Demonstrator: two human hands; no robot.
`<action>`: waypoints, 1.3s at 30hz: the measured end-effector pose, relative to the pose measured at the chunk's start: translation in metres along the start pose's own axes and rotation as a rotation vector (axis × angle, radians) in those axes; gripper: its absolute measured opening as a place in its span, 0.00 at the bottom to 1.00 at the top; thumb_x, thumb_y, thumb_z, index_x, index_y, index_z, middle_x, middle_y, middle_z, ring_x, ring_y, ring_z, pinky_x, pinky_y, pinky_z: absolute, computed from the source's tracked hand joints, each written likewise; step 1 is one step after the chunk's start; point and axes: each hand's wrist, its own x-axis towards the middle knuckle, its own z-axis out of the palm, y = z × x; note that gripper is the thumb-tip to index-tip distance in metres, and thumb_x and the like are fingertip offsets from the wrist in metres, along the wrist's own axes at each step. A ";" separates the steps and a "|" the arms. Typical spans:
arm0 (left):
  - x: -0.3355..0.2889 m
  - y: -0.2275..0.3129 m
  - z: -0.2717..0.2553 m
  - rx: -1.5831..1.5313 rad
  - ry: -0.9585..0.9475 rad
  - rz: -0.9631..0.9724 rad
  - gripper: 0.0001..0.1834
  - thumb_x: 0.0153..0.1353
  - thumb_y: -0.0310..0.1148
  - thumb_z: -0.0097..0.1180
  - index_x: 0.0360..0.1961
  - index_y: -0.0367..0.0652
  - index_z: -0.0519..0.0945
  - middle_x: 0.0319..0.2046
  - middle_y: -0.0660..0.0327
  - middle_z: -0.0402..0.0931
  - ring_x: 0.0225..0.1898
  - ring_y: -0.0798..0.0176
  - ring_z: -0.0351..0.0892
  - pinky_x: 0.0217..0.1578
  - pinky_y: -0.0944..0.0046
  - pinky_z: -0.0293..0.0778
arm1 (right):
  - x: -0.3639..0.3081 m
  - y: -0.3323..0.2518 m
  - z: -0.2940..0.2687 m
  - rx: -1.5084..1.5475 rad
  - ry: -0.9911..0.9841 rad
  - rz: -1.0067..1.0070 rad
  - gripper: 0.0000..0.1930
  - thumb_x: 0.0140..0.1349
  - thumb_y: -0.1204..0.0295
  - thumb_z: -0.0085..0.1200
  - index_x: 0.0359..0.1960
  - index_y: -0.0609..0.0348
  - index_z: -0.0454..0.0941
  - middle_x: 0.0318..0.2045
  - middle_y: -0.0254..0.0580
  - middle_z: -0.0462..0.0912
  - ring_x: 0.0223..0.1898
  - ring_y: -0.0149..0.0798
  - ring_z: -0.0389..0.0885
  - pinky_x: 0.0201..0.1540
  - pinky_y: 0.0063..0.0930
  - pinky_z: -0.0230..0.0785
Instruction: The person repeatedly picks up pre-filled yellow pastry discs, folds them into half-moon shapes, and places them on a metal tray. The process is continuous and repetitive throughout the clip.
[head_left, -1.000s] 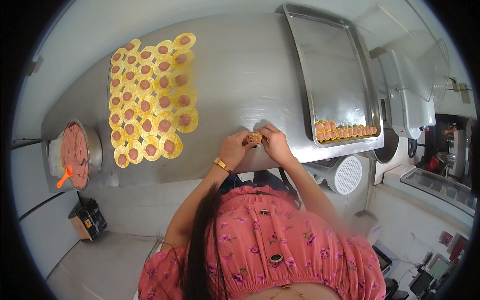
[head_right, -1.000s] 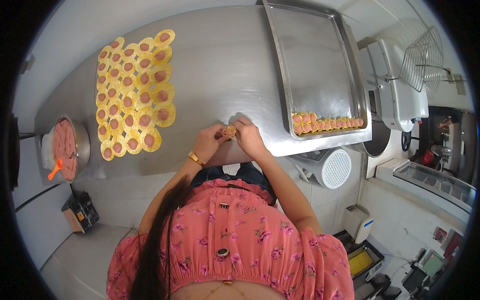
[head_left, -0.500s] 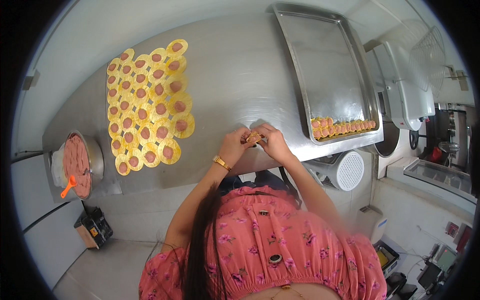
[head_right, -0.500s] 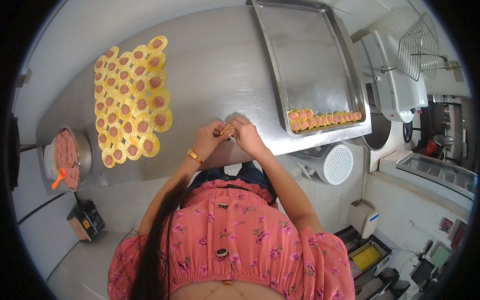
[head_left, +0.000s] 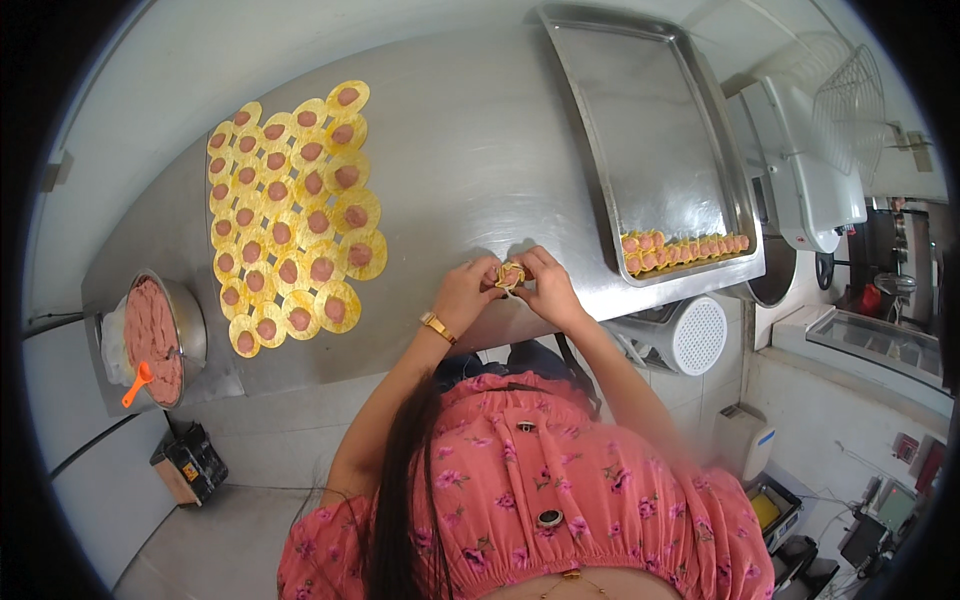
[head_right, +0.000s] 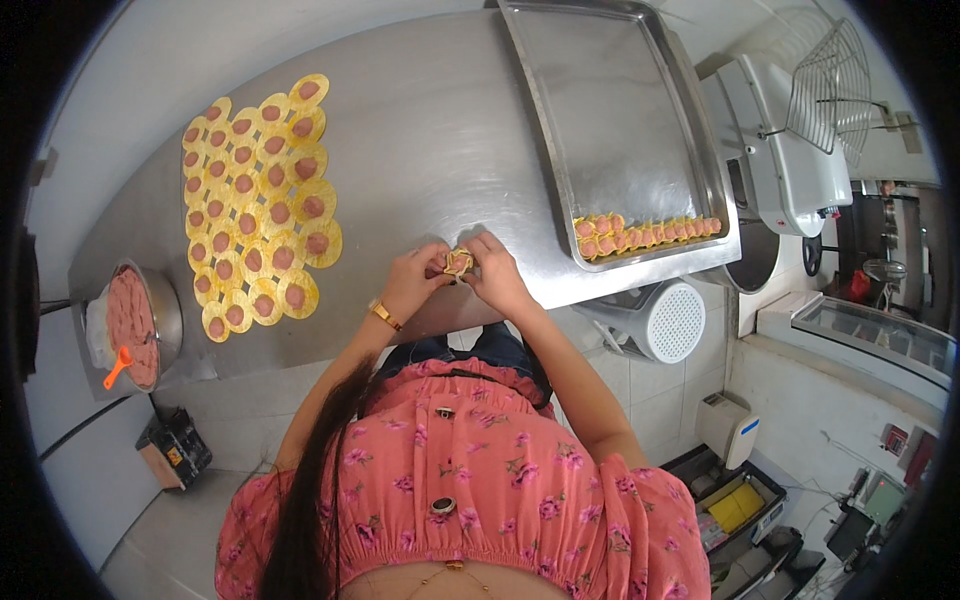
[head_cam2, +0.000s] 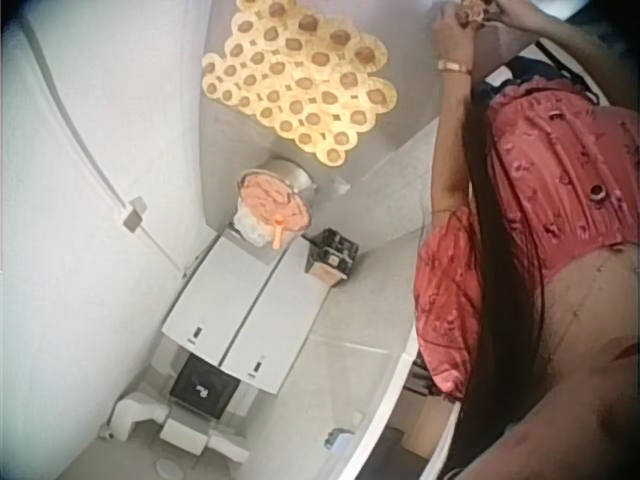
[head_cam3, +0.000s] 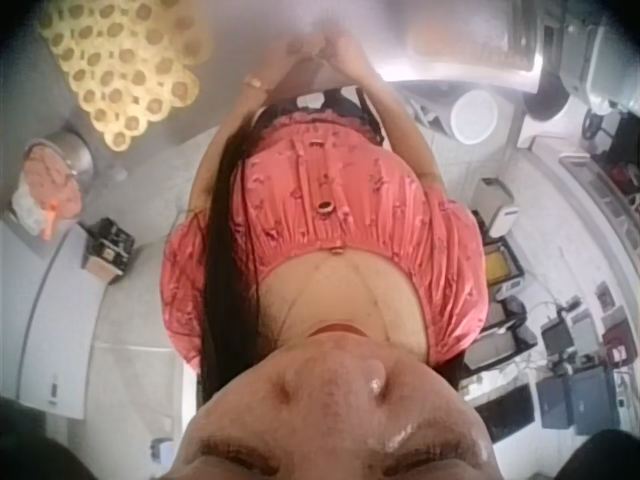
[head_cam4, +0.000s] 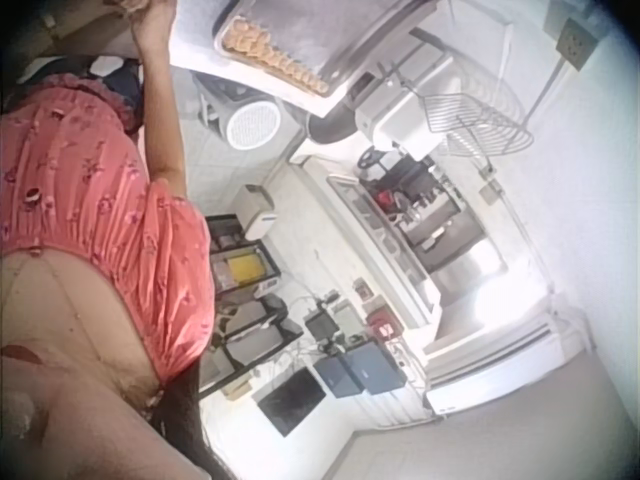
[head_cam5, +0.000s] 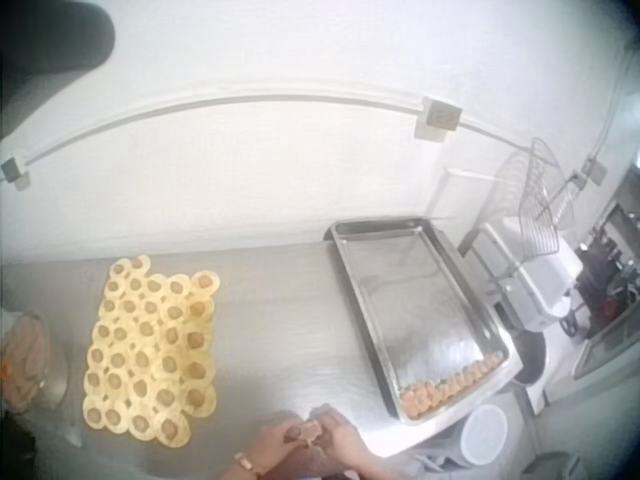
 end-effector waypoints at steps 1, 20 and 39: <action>0.001 0.000 0.000 0.044 -0.031 -0.014 0.15 0.51 0.36 0.67 0.33 0.40 0.76 0.25 0.56 0.80 0.28 0.58 0.82 0.31 0.63 0.77 | 0.000 -0.001 0.002 -0.006 -0.037 0.056 0.19 0.45 0.83 0.58 0.42 0.62 0.76 0.38 0.48 0.76 0.43 0.53 0.76 0.42 0.39 0.72; 0.000 -0.001 -0.006 0.059 -0.027 -0.005 0.10 0.51 0.30 0.63 0.32 0.41 0.75 0.25 0.57 0.79 0.28 0.53 0.80 0.30 0.59 0.75 | 0.004 -0.007 0.003 -0.088 0.026 -0.033 0.13 0.48 0.81 0.58 0.38 0.60 0.77 0.37 0.46 0.76 0.42 0.52 0.76 0.42 0.41 0.72; 0.000 0.003 -0.003 0.041 0.025 -0.001 0.10 0.52 0.30 0.62 0.33 0.43 0.74 0.24 0.57 0.78 0.31 0.51 0.79 0.30 0.56 0.74 | 0.001 -0.011 0.004 -0.107 0.064 -0.015 0.15 0.47 0.83 0.56 0.39 0.61 0.78 0.36 0.48 0.76 0.41 0.54 0.77 0.40 0.40 0.72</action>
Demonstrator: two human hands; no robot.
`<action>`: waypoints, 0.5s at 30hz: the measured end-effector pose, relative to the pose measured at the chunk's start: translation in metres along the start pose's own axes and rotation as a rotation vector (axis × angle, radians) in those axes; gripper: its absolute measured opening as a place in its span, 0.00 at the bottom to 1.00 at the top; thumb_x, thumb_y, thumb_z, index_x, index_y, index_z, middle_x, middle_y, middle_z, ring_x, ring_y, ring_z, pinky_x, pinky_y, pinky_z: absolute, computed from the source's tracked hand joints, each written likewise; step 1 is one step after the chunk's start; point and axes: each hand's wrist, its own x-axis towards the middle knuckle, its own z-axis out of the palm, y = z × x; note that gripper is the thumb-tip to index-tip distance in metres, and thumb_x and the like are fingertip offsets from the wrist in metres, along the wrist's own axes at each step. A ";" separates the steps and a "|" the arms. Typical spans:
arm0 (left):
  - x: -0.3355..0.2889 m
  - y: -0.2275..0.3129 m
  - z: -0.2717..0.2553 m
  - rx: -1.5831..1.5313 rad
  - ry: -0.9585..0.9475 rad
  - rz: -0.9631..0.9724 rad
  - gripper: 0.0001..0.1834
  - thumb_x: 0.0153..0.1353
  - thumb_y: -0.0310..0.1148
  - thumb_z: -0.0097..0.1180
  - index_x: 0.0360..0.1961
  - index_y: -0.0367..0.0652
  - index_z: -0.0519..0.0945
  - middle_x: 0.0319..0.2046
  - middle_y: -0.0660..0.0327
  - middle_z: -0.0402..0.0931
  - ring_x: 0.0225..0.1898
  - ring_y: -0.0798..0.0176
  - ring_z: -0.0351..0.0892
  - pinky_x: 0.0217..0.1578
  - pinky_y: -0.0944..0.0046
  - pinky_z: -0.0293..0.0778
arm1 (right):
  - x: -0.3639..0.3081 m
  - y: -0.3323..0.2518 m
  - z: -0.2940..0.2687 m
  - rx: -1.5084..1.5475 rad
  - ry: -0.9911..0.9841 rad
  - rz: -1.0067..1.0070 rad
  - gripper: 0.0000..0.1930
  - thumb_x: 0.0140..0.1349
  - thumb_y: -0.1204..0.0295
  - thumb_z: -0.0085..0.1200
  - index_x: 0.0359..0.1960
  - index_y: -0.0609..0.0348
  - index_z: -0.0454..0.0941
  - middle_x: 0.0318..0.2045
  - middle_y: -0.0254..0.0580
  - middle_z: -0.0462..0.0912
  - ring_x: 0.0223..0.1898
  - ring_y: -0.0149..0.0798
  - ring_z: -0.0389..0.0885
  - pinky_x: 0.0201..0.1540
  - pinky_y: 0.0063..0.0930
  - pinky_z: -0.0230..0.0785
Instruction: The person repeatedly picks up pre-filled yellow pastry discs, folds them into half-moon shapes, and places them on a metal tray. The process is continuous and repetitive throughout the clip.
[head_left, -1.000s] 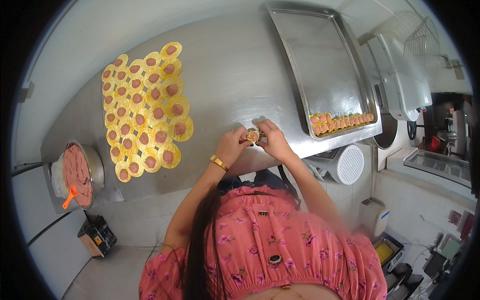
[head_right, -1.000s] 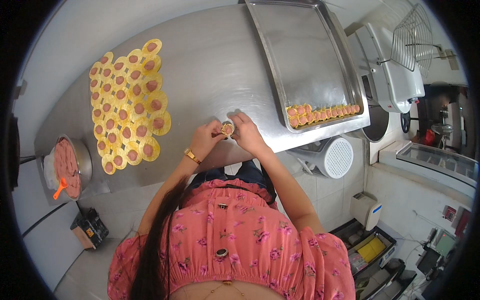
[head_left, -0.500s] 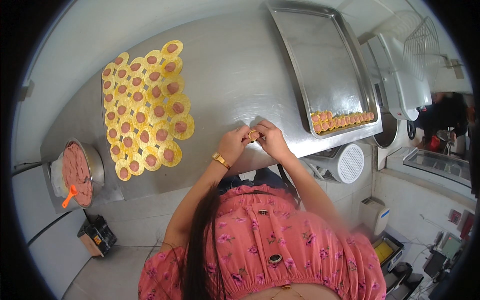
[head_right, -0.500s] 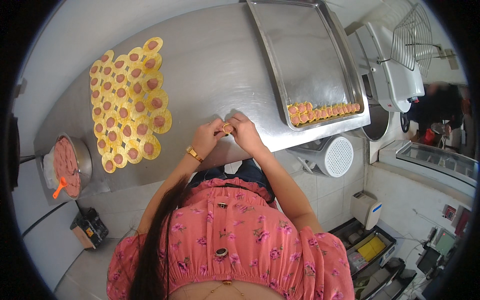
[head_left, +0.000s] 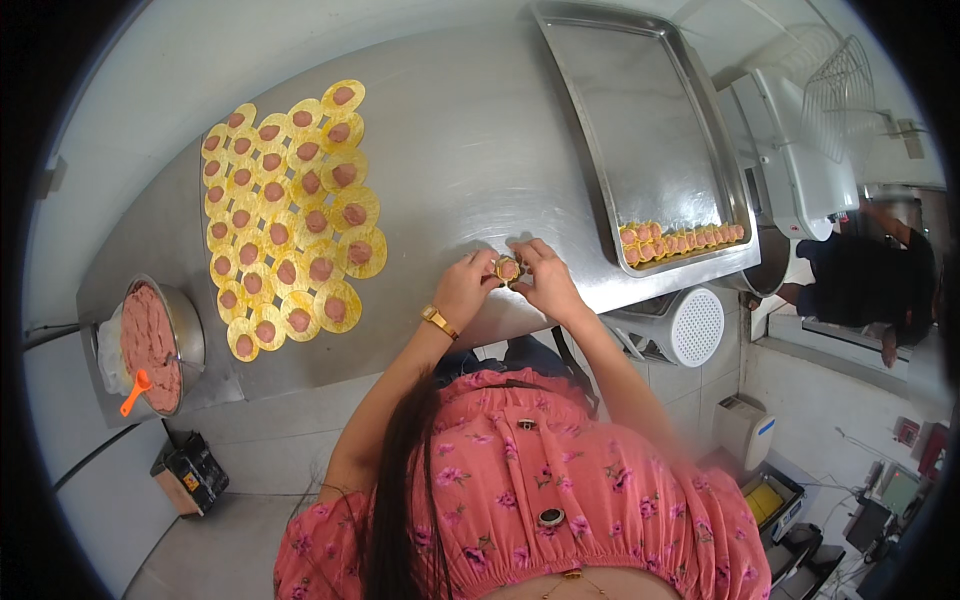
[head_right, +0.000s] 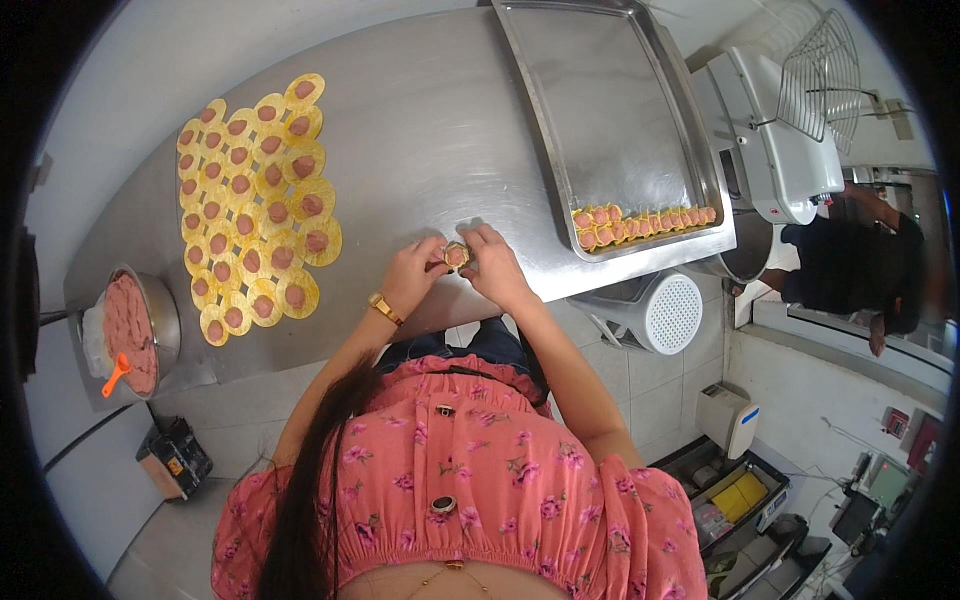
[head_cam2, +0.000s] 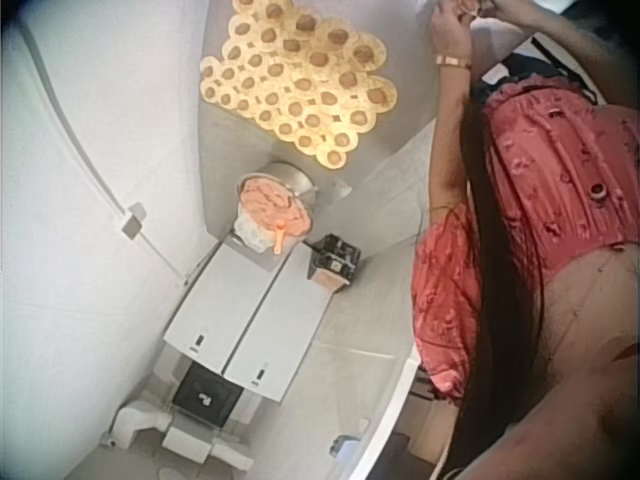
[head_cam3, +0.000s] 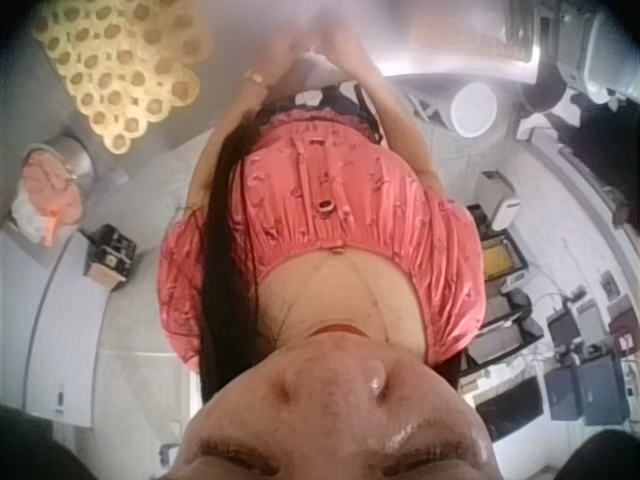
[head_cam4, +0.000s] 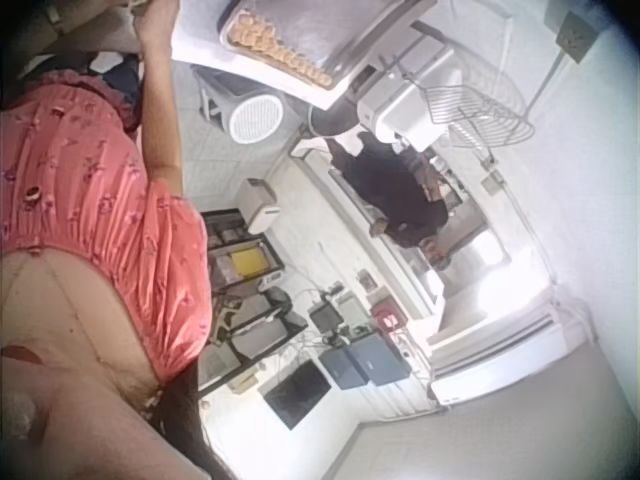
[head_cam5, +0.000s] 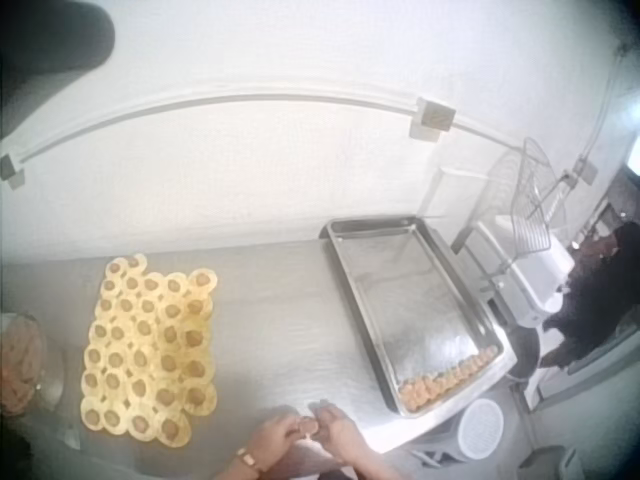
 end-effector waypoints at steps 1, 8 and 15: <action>0.001 0.000 0.000 0.031 -0.035 0.003 0.10 0.52 0.30 0.62 0.33 0.42 0.75 0.25 0.57 0.78 0.31 0.51 0.79 0.31 0.57 0.74 | 0.000 0.000 0.001 -0.004 -0.012 0.076 0.15 0.47 0.83 0.56 0.39 0.61 0.78 0.37 0.48 0.76 0.41 0.55 0.77 0.40 0.40 0.72; 0.001 -0.002 0.003 0.071 -0.043 0.035 0.12 0.50 0.27 0.65 0.35 0.42 0.76 0.27 0.57 0.79 0.31 0.52 0.80 0.31 0.57 0.75 | 0.000 0.001 0.003 -0.017 0.040 -0.053 0.14 0.47 0.82 0.57 0.39 0.61 0.78 0.35 0.48 0.76 0.40 0.55 0.77 0.40 0.41 0.72; 0.001 -0.004 0.006 0.031 0.006 0.019 0.12 0.50 0.27 0.66 0.34 0.40 0.76 0.27 0.55 0.79 0.31 0.54 0.81 0.31 0.60 0.76 | 0.001 0.002 0.007 0.040 -0.036 0.011 0.14 0.48 0.82 0.57 0.39 0.60 0.77 0.36 0.49 0.76 0.37 0.56 0.77 0.38 0.42 0.72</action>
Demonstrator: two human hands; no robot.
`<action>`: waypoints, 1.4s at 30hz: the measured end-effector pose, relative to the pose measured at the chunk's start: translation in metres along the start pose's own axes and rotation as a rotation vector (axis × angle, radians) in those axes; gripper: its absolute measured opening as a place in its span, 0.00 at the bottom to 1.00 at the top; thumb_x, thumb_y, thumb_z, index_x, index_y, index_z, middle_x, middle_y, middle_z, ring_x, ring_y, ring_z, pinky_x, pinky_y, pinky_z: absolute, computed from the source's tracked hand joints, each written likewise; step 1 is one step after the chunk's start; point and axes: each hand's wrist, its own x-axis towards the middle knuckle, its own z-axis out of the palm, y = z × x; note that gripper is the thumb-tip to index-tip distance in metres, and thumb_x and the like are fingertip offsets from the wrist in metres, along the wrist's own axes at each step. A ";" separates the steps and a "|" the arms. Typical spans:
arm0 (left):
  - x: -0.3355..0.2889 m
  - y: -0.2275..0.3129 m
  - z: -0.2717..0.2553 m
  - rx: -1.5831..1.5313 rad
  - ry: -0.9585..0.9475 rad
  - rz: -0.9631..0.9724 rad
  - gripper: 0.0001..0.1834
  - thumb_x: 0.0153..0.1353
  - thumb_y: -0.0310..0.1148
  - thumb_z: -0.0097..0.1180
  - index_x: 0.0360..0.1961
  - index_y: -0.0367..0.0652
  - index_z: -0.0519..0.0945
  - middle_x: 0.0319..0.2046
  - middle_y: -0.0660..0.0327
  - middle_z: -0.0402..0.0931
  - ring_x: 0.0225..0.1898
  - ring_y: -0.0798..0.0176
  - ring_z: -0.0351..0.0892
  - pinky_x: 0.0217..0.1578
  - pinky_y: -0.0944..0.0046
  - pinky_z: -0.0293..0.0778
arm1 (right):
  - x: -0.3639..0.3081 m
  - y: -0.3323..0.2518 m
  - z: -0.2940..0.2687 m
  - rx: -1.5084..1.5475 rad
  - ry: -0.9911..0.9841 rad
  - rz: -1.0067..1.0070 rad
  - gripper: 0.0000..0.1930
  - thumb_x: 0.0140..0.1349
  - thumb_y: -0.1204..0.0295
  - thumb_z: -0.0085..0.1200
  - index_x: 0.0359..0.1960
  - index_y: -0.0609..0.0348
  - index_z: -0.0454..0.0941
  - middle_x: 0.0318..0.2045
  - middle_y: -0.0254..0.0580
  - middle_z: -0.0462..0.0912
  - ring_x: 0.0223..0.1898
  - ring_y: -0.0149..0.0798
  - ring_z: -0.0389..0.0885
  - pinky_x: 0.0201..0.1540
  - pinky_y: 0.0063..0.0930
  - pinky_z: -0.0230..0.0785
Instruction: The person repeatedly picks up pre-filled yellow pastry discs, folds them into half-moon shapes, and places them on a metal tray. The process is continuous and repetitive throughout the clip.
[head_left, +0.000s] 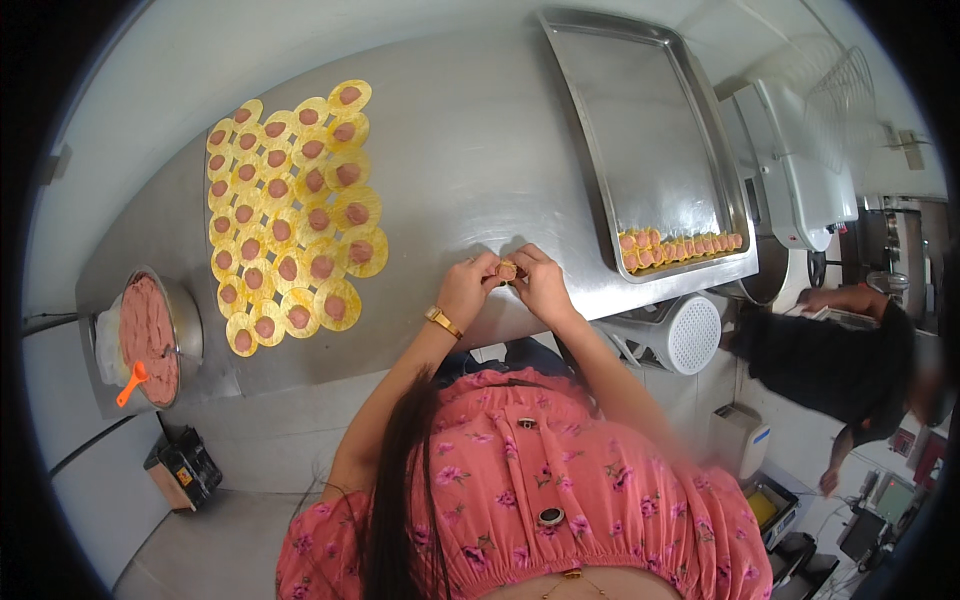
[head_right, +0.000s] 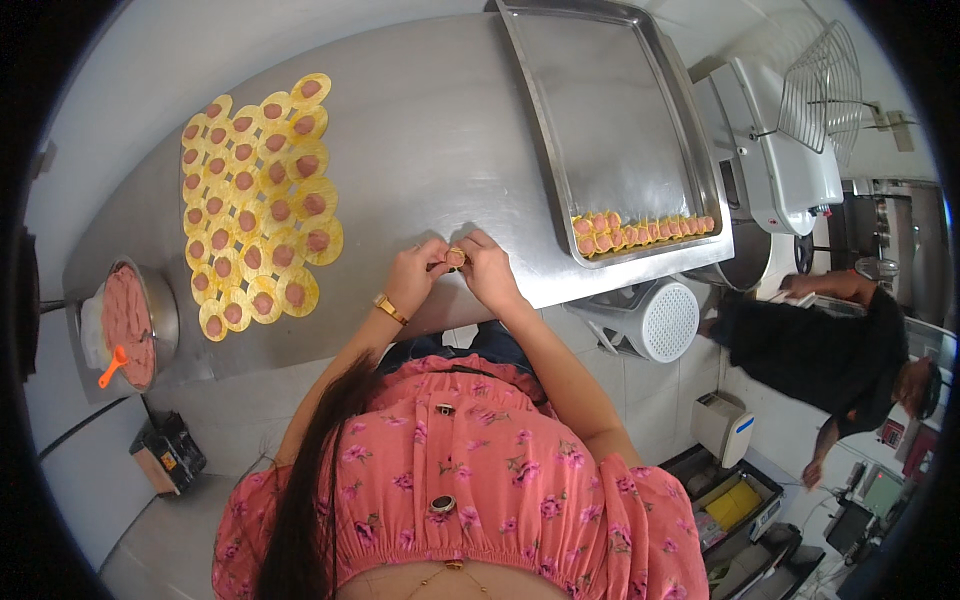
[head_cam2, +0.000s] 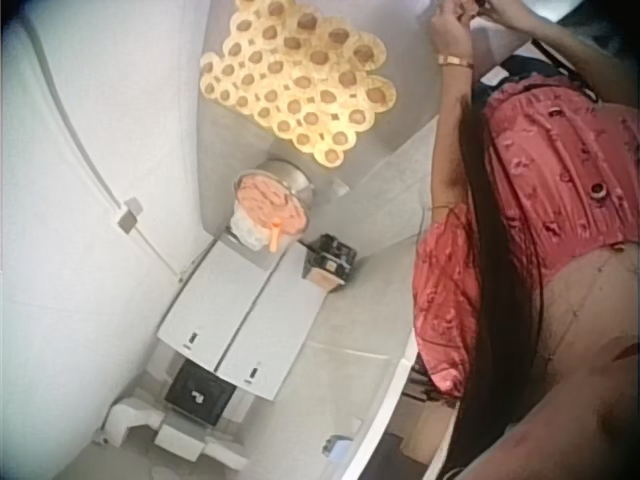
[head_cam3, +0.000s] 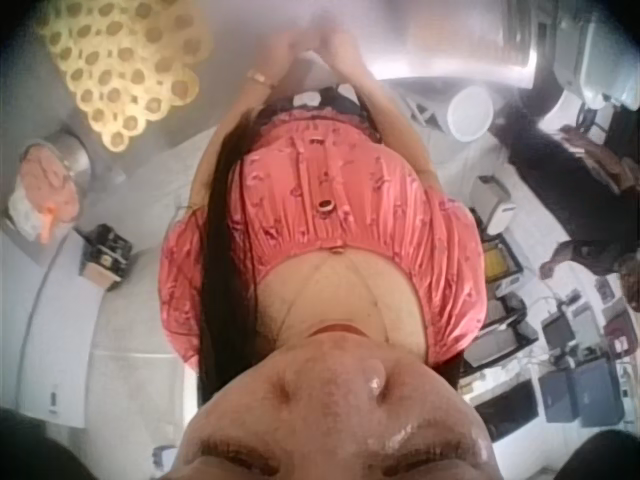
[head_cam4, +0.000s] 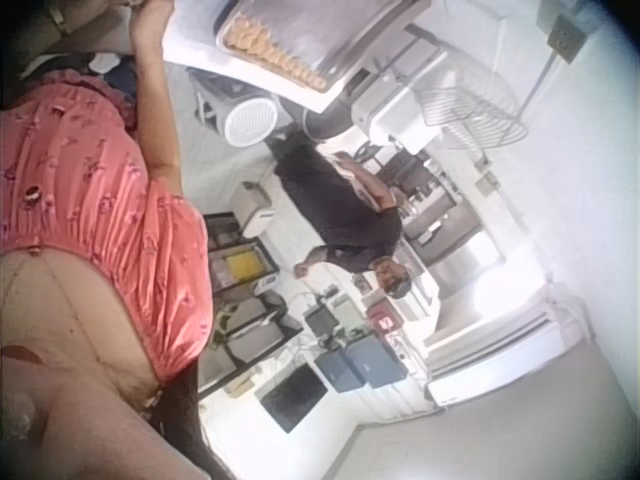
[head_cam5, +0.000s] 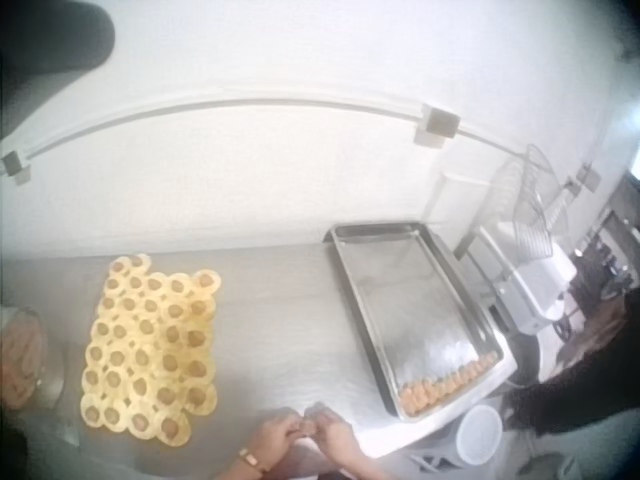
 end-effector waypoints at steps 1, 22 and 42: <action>-0.001 0.000 0.001 -0.025 0.009 -0.013 0.11 0.51 0.28 0.65 0.34 0.41 0.75 0.26 0.55 0.79 0.30 0.52 0.80 0.30 0.59 0.75 | 0.002 0.001 0.000 0.003 -0.012 -0.004 0.14 0.47 0.83 0.57 0.39 0.60 0.77 0.37 0.49 0.76 0.37 0.56 0.77 0.38 0.42 0.72; -0.035 0.054 0.023 -0.234 0.171 -0.415 0.13 0.57 0.20 0.56 0.45 0.37 0.76 0.35 0.58 0.82 0.35 0.66 0.82 0.38 0.68 0.76 | 0.021 0.024 -0.036 0.001 -0.335 -0.358 0.18 0.45 0.84 0.57 0.42 0.57 0.78 0.41 0.43 0.76 0.40 0.49 0.78 0.45 0.39 0.72; -0.024 0.095 0.060 -0.170 0.181 -0.440 0.14 0.57 0.21 0.59 0.46 0.38 0.77 0.33 0.60 0.82 0.34 0.72 0.80 0.38 0.71 0.77 | 0.033 0.182 -0.256 -0.202 -0.433 -0.277 0.21 0.40 0.90 0.47 0.37 0.63 0.81 0.37 0.45 0.81 0.35 0.50 0.80 0.37 0.35 0.74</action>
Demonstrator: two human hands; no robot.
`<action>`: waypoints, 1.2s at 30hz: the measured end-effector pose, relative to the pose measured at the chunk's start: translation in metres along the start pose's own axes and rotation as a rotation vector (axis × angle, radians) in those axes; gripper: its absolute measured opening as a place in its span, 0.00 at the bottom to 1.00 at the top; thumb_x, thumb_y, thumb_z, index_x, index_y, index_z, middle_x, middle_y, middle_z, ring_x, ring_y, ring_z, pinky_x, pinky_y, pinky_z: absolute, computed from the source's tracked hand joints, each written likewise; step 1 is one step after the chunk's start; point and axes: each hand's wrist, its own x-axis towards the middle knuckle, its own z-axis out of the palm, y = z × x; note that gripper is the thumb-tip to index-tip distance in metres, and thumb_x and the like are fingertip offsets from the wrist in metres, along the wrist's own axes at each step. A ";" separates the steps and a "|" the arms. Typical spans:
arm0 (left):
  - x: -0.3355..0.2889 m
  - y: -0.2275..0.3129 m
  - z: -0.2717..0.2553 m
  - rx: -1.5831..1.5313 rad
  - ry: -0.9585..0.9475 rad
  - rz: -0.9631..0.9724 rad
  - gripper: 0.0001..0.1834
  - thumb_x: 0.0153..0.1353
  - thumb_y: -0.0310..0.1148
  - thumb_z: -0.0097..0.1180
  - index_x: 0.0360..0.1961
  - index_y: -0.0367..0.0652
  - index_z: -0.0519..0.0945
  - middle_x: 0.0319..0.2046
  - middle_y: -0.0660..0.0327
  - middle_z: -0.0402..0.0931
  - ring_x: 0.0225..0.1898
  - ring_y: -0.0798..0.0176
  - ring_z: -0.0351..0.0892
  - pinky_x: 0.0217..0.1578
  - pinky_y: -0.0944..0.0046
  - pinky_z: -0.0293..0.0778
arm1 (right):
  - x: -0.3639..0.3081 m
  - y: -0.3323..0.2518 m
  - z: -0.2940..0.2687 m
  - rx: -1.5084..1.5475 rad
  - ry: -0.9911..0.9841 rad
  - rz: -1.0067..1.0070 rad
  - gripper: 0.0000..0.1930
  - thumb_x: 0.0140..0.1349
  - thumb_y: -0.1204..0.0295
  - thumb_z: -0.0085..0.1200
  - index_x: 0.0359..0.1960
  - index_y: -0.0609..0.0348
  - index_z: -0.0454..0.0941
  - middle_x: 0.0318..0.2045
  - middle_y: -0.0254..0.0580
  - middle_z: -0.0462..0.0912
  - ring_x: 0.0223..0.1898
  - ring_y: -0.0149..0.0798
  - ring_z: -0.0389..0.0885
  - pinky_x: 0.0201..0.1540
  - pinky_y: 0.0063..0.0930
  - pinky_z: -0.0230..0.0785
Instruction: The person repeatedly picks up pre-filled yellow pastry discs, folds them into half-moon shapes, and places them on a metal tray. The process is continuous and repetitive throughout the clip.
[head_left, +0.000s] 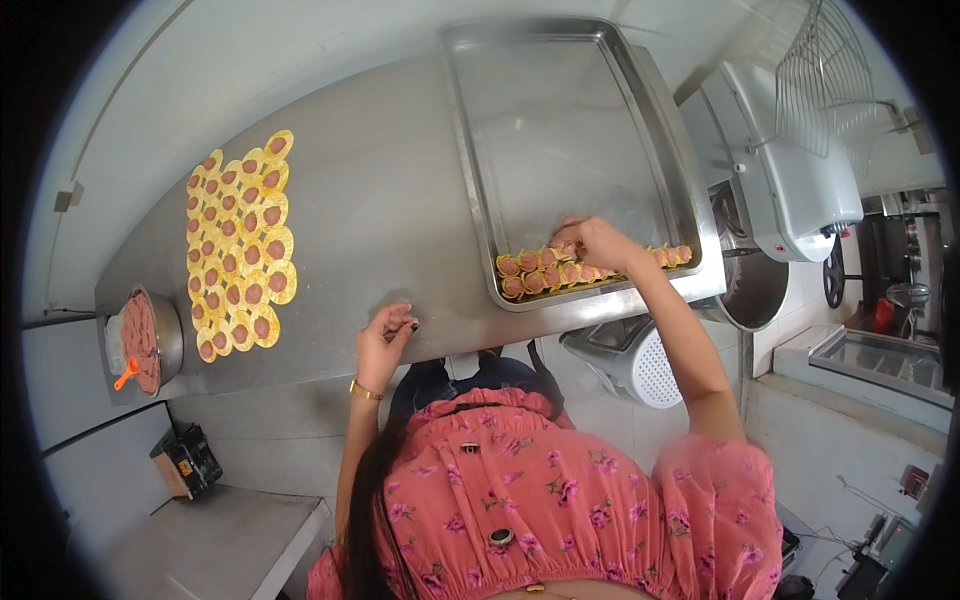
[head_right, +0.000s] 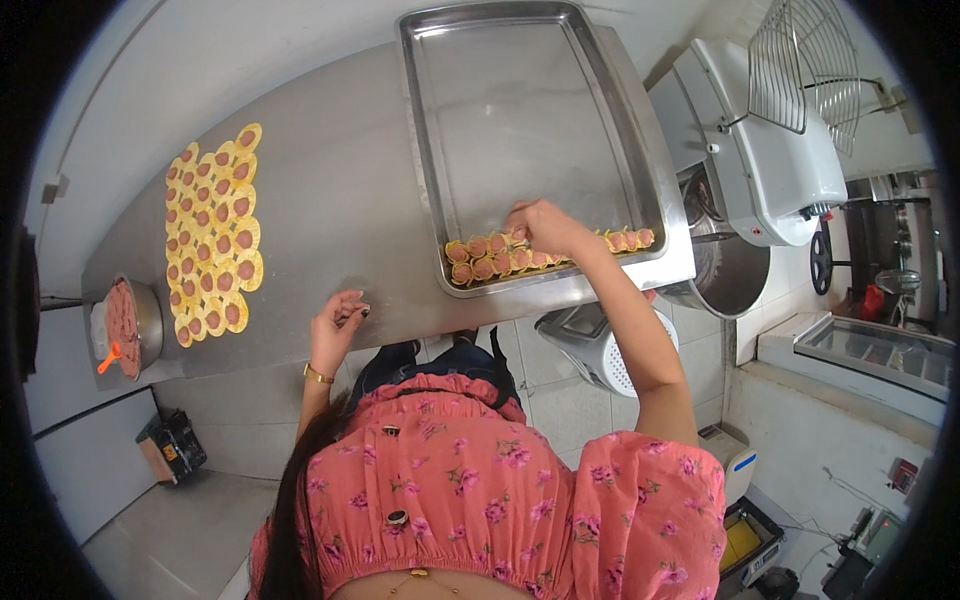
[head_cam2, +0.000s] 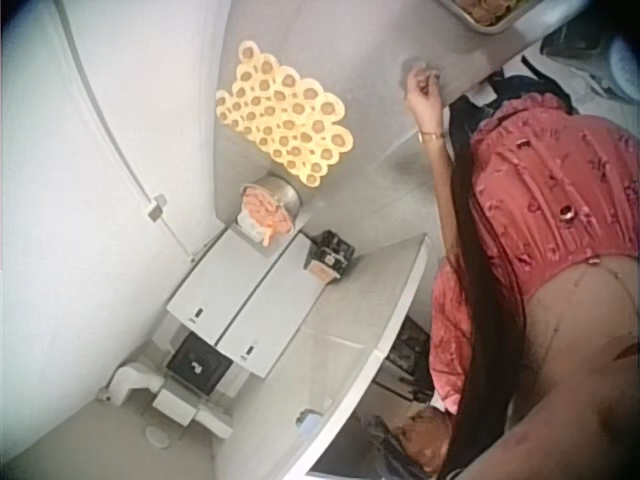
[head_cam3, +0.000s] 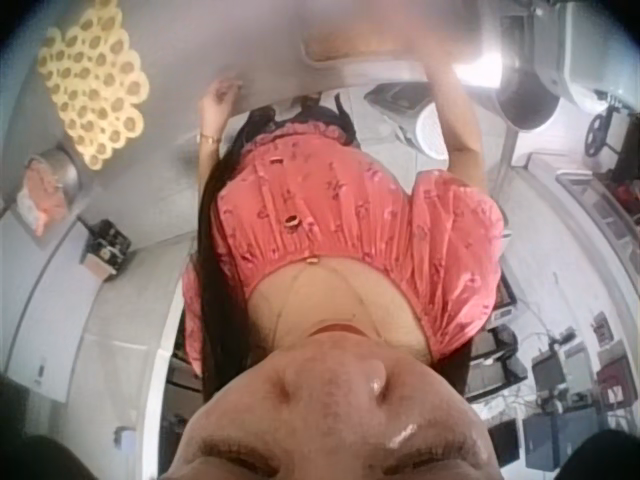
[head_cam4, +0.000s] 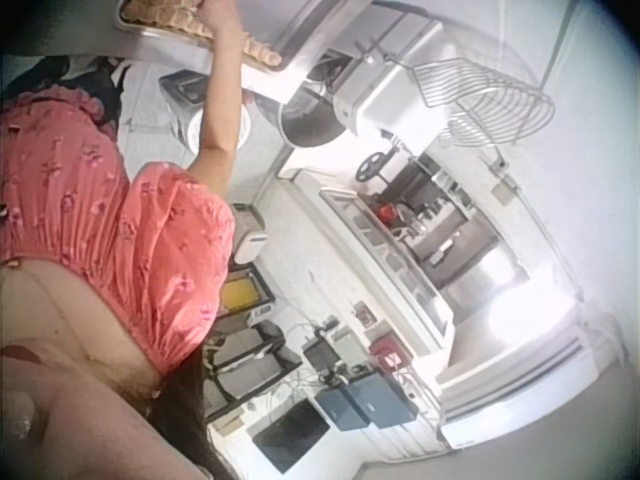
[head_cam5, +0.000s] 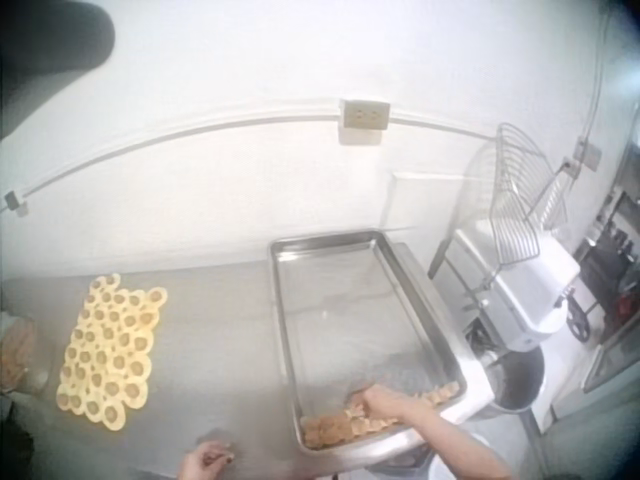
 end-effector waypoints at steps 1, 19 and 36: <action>0.000 0.000 0.002 -0.004 -0.007 -0.007 0.14 0.57 0.21 0.59 0.46 0.38 0.77 0.33 0.60 0.82 0.34 0.72 0.80 0.38 0.71 0.77 | -0.001 -0.001 0.000 0.007 0.012 -0.014 0.21 0.40 0.90 0.46 0.38 0.63 0.81 0.38 0.46 0.81 0.35 0.50 0.81 0.37 0.35 0.74; -0.006 -0.006 0.004 0.046 -0.059 0.003 0.16 0.56 0.20 0.59 0.46 0.39 0.77 0.33 0.60 0.82 0.35 0.71 0.81 0.37 0.70 0.77 | 0.002 0.000 0.000 -0.054 -0.022 -0.100 0.15 0.43 0.84 0.51 0.35 0.63 0.81 0.33 0.47 0.82 0.33 0.49 0.80 0.37 0.34 0.74; -0.007 -0.018 0.003 0.026 -0.108 -0.004 0.15 0.57 0.21 0.58 0.47 0.39 0.77 0.33 0.59 0.82 0.35 0.71 0.81 0.36 0.71 0.76 | -0.013 0.000 0.002 0.141 0.016 0.019 0.26 0.44 0.87 0.48 0.48 0.57 0.80 0.38 0.50 0.80 0.33 0.50 0.80 0.37 0.39 0.72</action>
